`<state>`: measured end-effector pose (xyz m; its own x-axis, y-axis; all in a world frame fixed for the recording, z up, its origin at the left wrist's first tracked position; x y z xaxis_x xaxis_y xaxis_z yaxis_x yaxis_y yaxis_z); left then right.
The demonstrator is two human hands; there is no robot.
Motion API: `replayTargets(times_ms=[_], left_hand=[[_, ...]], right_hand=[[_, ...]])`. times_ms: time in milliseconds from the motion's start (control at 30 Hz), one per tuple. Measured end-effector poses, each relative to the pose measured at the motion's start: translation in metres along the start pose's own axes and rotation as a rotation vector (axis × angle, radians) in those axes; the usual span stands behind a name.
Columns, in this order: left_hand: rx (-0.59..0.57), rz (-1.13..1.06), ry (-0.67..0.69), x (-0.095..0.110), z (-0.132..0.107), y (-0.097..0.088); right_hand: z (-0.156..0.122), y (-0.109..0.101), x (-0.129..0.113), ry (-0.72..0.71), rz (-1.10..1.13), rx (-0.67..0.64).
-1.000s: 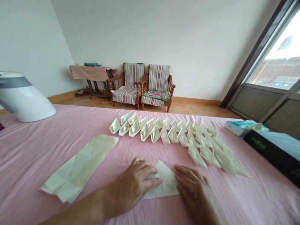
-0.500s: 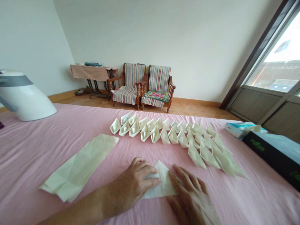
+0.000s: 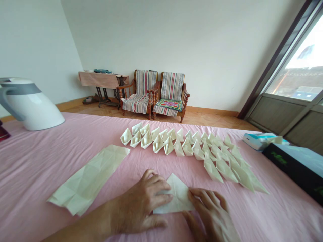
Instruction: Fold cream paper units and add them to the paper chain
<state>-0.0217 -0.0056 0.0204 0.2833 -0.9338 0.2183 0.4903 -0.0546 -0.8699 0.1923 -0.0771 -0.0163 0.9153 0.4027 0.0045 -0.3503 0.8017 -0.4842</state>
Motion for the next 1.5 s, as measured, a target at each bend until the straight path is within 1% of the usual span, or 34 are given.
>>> replayTargets(times_ms=[100, 133, 267, 333, 400, 500, 533, 600, 700, 867, 967, 1067, 1167, 1267, 1367, 1500], left_hand=[[-0.017, 0.010, 0.010, 0.003, 0.000, -0.001], [-0.020, 0.022, 0.002, 0.003, 0.000, -0.001], [0.002, 0.052, -0.046, -0.001, -0.001, 0.002], [0.036, 0.028, -0.089, -0.004, -0.002, 0.004], [0.101, -0.010, -0.177, -0.009, -0.003, 0.006], [0.220, -0.007, -0.404, -0.018, -0.006, 0.009], [0.243, 0.012, -0.482, -0.022, -0.007, 0.010], [0.257, 0.056, -0.606, -0.027, -0.009, 0.011], [0.235, 0.087, -0.696, -0.030, -0.011, 0.013], [0.201, 0.088, -0.768, -0.023, -0.011, 0.015], [0.223, 0.081, -0.779, -0.021, -0.011, 0.017], [0.279, 0.049, -0.764, -0.021, -0.015, 0.018], [0.325, -0.030, -0.736, -0.020, -0.023, 0.018], [0.340, -0.125, -0.712, -0.018, -0.034, 0.018], [0.324, -0.192, -0.719, -0.017, -0.039, 0.017], [0.289, -0.233, -0.747, -0.018, -0.039, 0.017]], right_hand=[[-0.002, 0.002, -0.002, 0.017, 0.007, 0.071], [-0.004, 0.003, -0.002, 0.016, 0.010, 0.070], [-0.015, 0.010, -0.002, -0.026, 0.052, -0.036], [-0.015, 0.011, -0.002, -0.025, 0.067, -0.046], [-0.012, 0.011, -0.001, -0.017, 0.087, -0.021], [-0.008, 0.008, 0.001, -0.026, 0.105, -0.018], [-0.008, 0.006, 0.001, -0.030, 0.098, -0.021], [-0.010, 0.005, 0.003, -0.039, 0.077, -0.038], [-0.013, 0.005, 0.004, -0.045, 0.061, -0.056], [-0.012, 0.007, 0.003, -0.018, 0.084, -0.031], [-0.012, 0.007, 0.004, -0.009, 0.096, -0.027], [-0.016, 0.008, 0.007, -0.014, 0.109, -0.074], [-0.023, 0.009, 0.011, -0.027, 0.116, -0.144], [-0.027, 0.010, 0.013, -0.020, 0.124, -0.173], [-0.025, 0.011, 0.011, -0.015, 0.143, -0.148], [-0.021, 0.010, 0.008, -0.003, 0.161, -0.125]])
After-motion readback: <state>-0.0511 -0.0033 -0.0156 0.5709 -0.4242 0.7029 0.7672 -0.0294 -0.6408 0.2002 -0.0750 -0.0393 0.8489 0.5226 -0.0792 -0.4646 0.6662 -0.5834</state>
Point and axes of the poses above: each hand's wrist, its own z-axis towards the middle knuckle, its own y-axis out of the palm, x = y × z, the point moved 1 cm from there along z, towards the middle knuckle, and after that the axes turned 14 degrees about x, right-handed, at the moved point
